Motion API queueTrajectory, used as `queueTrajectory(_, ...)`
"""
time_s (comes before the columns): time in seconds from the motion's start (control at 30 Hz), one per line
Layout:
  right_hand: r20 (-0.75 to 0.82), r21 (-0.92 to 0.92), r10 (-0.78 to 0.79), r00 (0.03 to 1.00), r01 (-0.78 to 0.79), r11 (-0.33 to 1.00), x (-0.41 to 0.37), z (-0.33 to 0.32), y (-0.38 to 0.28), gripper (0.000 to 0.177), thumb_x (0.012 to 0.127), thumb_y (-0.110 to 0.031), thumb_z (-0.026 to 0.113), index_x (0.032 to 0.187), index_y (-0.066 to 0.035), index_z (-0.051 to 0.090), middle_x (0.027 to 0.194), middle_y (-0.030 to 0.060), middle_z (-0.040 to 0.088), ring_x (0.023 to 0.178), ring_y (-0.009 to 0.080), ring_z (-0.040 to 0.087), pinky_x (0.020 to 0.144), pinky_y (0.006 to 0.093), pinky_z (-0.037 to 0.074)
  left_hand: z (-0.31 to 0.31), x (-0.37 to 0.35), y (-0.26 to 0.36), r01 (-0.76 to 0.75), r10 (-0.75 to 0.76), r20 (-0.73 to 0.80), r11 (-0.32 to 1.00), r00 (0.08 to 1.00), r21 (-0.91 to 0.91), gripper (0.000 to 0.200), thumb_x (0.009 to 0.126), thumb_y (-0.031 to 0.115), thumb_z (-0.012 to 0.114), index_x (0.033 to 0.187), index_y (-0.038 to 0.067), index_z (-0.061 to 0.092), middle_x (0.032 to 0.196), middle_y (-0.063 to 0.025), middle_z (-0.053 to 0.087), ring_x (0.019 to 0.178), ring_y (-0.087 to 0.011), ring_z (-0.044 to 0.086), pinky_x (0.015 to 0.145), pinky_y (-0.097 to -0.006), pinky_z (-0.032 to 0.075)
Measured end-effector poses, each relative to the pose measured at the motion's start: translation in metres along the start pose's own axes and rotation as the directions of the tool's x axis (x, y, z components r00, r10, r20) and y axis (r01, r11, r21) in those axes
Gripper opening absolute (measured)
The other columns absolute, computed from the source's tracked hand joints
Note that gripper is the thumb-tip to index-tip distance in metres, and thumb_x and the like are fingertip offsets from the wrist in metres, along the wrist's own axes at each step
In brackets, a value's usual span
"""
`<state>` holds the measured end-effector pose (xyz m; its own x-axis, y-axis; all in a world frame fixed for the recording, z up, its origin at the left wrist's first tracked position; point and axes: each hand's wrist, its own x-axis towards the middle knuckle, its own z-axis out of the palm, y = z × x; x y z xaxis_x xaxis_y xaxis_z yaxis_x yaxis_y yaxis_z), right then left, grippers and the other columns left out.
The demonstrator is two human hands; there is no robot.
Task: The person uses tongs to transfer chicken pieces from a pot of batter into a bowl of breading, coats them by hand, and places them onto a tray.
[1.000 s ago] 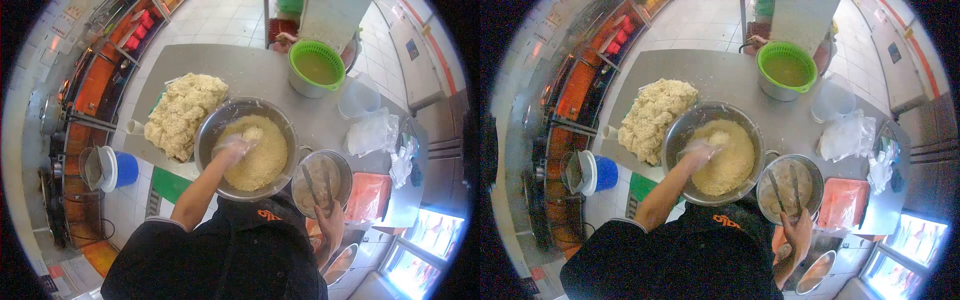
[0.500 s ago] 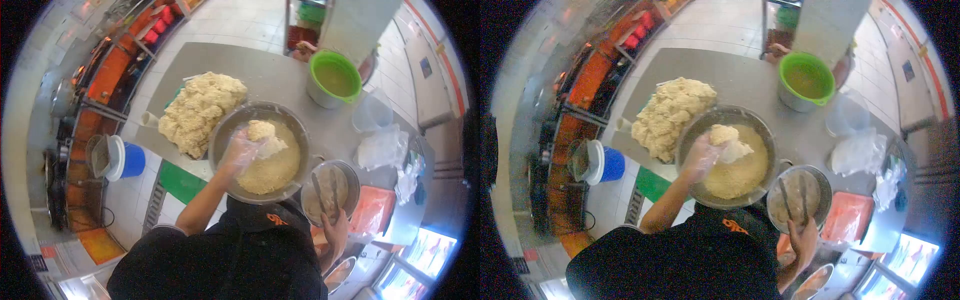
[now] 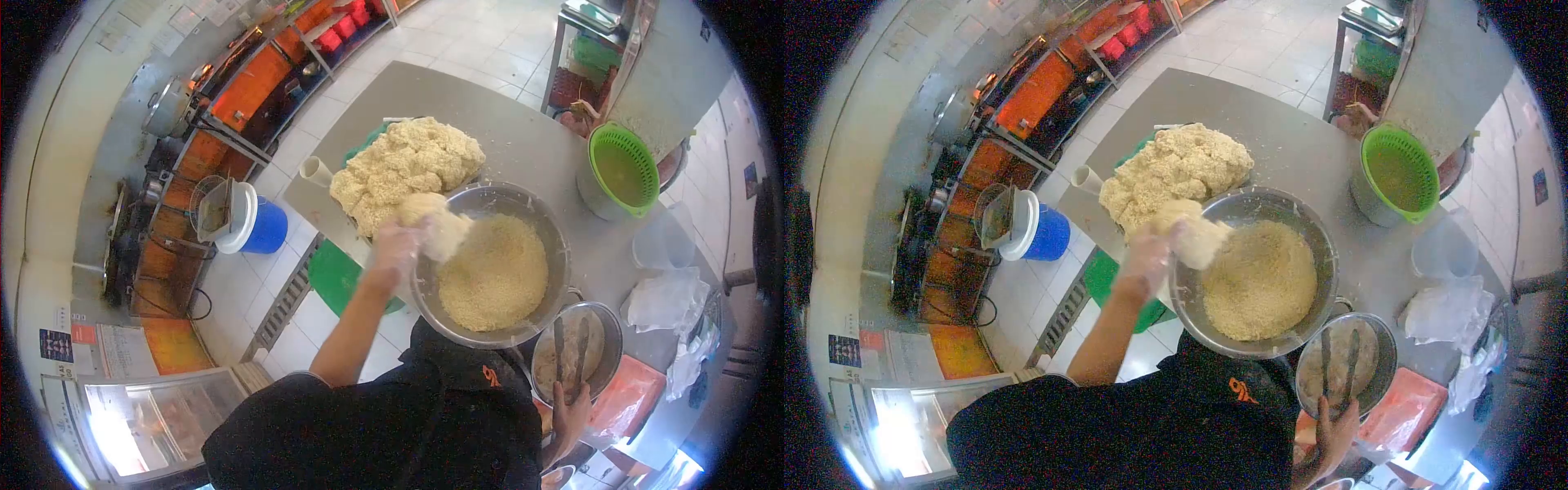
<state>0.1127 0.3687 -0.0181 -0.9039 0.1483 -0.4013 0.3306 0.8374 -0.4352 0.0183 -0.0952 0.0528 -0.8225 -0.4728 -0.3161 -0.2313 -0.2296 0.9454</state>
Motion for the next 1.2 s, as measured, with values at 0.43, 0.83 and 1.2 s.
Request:
queueTrajectory(0.43, -0.01, -0.01, 0.013, 1.0, -0.013, 1.0, 0.005, 0.001, 0.008, 0.078, 0.092, -0.048, 0.076, 0.144, 0.005, 0.052, 0.132, 0.03, 0.064, 0.127, 0.0462, 0.057, 0.109, 0.0504, 0.043, -0.188, 0.138, -0.056, 0.301, -0.28, -0.196, 0.95, 0.94, 0.081, 0.043, 0.102, 0.028, 0.072, 0.137, 0.003, 0.063, 0.129, -0.0068, 0.071, 0.112, -0.0223, 0.068, 0.09, -0.0389, 0.057)
queueTrajectory(0.83, 0.008, -0.007, 0.025, 1.0, -0.025, 1.0, 0.005, 0.002, 0.001, 0.078, 0.092, -0.049, 0.076, 0.143, 0.005, 0.053, 0.134, 0.0319, 0.063, 0.127, 0.0477, 0.058, 0.108, 0.0515, 0.043, -0.199, 0.153, -0.075, -0.051, 0.188, -0.168, 0.8, 0.968, 0.598, 0.055, 0.091, 0.044, 0.079, 0.121, -0.002, 0.073, 0.11, -0.0159, 0.078, 0.096, -0.0258, 0.072, 0.087, -0.0408, 0.055)
queueTrajectory(1.2, 0.09, -0.049, 0.111, 0.99, -0.107, 0.993, 0.001, -0.003, -0.005, 0.083, 0.095, -0.052, 0.073, 0.147, 0.009, 0.048, 0.139, 0.034, 0.059, 0.13, 0.0485, 0.056, 0.111, 0.0507, 0.044, -0.11, 0.099, -0.078, 0.21, 0.452, -0.527, 0.582, 0.719, 0.786, 0.073, 0.101, 0.048, 0.06, 0.148, -0.006, 0.047, 0.146, -0.0326, 0.054, 0.134, -0.0485, 0.054, 0.116, -0.0519, 0.041)
